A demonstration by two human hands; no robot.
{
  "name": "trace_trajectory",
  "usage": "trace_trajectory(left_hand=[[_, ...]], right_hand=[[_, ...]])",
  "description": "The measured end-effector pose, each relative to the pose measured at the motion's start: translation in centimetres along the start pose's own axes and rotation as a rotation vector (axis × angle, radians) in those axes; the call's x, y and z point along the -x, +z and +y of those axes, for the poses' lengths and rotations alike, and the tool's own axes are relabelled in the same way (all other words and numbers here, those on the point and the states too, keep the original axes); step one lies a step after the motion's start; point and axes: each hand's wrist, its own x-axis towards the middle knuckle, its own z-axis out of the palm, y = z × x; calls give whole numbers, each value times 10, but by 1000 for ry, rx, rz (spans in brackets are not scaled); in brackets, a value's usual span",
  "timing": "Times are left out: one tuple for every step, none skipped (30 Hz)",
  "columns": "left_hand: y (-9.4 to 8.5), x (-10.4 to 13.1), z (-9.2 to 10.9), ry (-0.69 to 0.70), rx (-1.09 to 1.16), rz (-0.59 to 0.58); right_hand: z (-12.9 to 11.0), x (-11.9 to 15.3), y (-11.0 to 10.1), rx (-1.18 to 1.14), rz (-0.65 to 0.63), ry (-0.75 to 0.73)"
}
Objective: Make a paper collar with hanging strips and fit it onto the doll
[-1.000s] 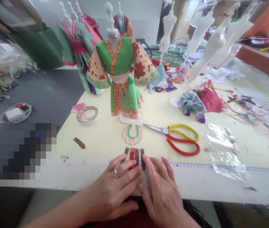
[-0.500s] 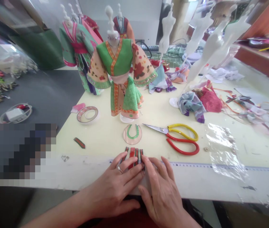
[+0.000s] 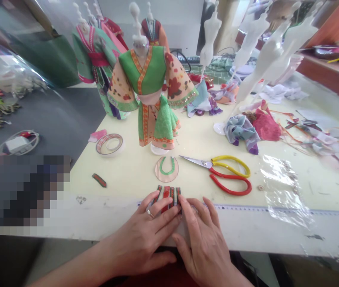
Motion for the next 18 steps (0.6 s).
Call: trace_trajectory(left_hand=[[0, 0, 0, -3, 4, -3], [0, 0, 0, -6, 7, -5], [0, 0, 0, -6, 9, -9], [0, 0, 0, -6, 10, -11], [-1, 0, 0, -5, 8, -12], [-1, 0, 0, -4, 6, -15], [-1, 0, 0, -3, 4, -17], [-2, -1, -1, -4, 2, -20], [-2, -1, -1, -5, 1, -21], [-2, -1, -1, -7, 0, -19], [-2, -1, -1, -7, 0, -16], [-2, -1, -1, -7, 0, -14], [-2, -1, -1, -7, -1, -12], [-2, -1, -1, -8, -1, -11], [-2, -1, -1, -7, 0, -11], [-2, -1, 0, -7, 0, -13], [-1, -1, 0, -6, -1, -13], [-1, -1, 0, -5, -3, -11]], right_hand=[[0, 0, 0, -9, 0, 7], [1, 0, 0, -21, -1, 14], [1, 0, 0, -36, -3, 22], [1, 0, 0, -51, -5, 29], [2, 0, 0, -67, -7, 38], [2, 0, -1, -81, -10, 45], [2, 0, -1, -94, -13, 52], [3, 0, -1, -105, -14, 60], [3, 1, -1, -113, -14, 69], [3, 1, -1, -121, -14, 76], [3, 1, -1, -128, -12, 83], [3, 1, -1, -134, -8, 90], [3, 1, -1, -140, -4, 97], [3, 1, -1, -144, -3, 103], [3, 1, -1, -147, 2, 110], [3, 1, -1, -150, 7, 117], [3, 1, -1, -151, 12, 126], [3, 1, -2, -154, 16, 132]])
